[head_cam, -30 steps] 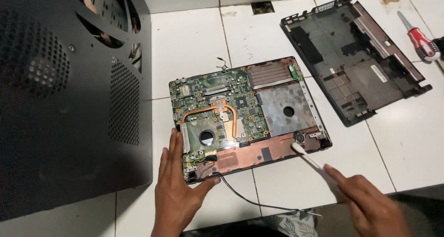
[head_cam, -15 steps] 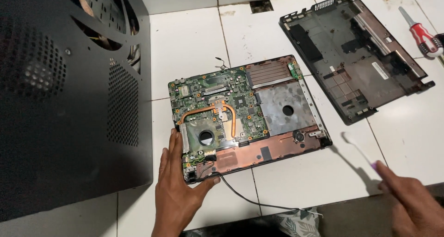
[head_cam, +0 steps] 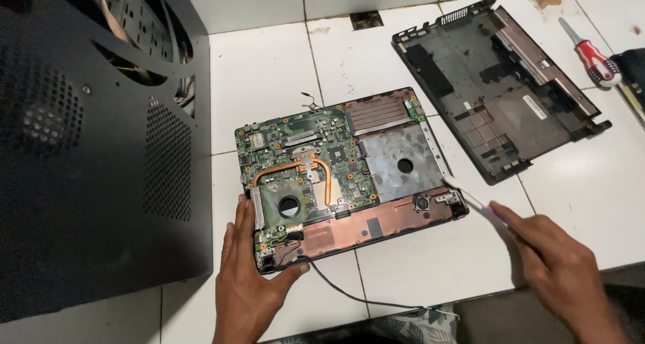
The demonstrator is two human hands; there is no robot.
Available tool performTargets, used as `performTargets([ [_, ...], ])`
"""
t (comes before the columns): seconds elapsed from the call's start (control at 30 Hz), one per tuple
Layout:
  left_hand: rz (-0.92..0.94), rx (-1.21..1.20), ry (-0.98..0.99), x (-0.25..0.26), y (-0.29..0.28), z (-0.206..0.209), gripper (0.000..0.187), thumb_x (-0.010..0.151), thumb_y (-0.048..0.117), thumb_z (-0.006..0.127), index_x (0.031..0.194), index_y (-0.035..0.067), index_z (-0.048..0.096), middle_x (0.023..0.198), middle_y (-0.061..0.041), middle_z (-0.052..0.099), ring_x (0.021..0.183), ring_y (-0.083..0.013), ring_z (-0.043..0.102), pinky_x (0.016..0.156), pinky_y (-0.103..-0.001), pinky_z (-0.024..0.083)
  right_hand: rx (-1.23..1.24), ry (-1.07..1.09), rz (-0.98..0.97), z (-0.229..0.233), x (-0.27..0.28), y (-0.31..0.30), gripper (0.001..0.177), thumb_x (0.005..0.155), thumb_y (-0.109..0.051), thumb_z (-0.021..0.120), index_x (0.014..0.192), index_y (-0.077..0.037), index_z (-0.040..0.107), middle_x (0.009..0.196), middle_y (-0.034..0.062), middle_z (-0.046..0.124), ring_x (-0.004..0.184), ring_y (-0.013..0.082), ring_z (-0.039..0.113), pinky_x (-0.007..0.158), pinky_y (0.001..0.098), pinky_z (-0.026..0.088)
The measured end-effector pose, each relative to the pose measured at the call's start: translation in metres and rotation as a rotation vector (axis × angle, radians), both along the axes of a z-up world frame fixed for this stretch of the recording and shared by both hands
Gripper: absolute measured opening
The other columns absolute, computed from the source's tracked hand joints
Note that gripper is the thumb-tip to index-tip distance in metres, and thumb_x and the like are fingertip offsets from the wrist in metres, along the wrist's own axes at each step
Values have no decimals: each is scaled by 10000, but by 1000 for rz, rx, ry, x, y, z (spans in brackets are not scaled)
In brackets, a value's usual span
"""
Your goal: Cleaning dust from a laptop motherboard and internal chassis using a toothbrush
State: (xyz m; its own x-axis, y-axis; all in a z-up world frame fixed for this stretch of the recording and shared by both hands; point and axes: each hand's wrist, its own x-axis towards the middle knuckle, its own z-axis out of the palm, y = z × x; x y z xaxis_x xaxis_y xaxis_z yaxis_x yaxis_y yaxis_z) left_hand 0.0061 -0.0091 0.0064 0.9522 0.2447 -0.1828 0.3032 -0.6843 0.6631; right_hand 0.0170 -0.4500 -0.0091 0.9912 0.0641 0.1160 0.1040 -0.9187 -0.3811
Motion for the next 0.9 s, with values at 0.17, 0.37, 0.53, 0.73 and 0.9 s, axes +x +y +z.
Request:
performTargets([
  [0.17, -13, 21, -37, 2, -1, -3, 1314, 632, 437, 960, 1674, 304, 170, 1772, 122, 170, 1623, -240, 166, 1269, -462, 200, 9, -108, 41, 10, 35, 22, 665, 942, -46, 651, 1536, -342, 610, 845, -10, 598, 713, 174, 537, 648, 278, 411],
  [0.37, 4, 22, -80, 3, 1, -12, 1289, 622, 401, 961, 1664, 310, 208, 1759, 136, 211, 1614, -236, 209, 1280, -465, 219, -30, -129, 61, 4, 73, 21, 766, 921, 25, 642, 1577, -361, 553, 838, 7, 586, 680, 193, 534, 595, 349, 450],
  [0.53, 24, 18, -33, 3, 0, -11, 1308, 608, 383, 963, 1666, 335, 195, 1762, 166, 197, 1619, -236, 200, 1275, -472, 226, -266, -125, 65, 0, 100, 23, 837, 904, -12, 655, 1635, -364, 452, 1018, 51, 623, 650, 279, 632, 472, 438, 544],
  [0.73, -45, 32, -210, 0, 5, -18, 1327, 593, 401, 979, 1667, 241, 218, 1754, 59, 252, 1589, -220, 281, 1285, -444, 194, -110, -186, 175, 2, 124, 41, 746, 906, 43, 640, 1583, -257, 556, 815, 65, 565, 658, 252, 544, 568, 434, 457],
  [0.9, 9, 38, -46, 4, 3, -15, 1343, 611, 451, 985, 1673, 322, 173, 1765, 155, 191, 1622, -235, 188, 1275, -472, 211, -232, -188, 88, 16, 119, 64, 707, 902, -22, 665, 1557, -275, 580, 863, 115, 621, 585, 384, 617, 473, 550, 506],
])
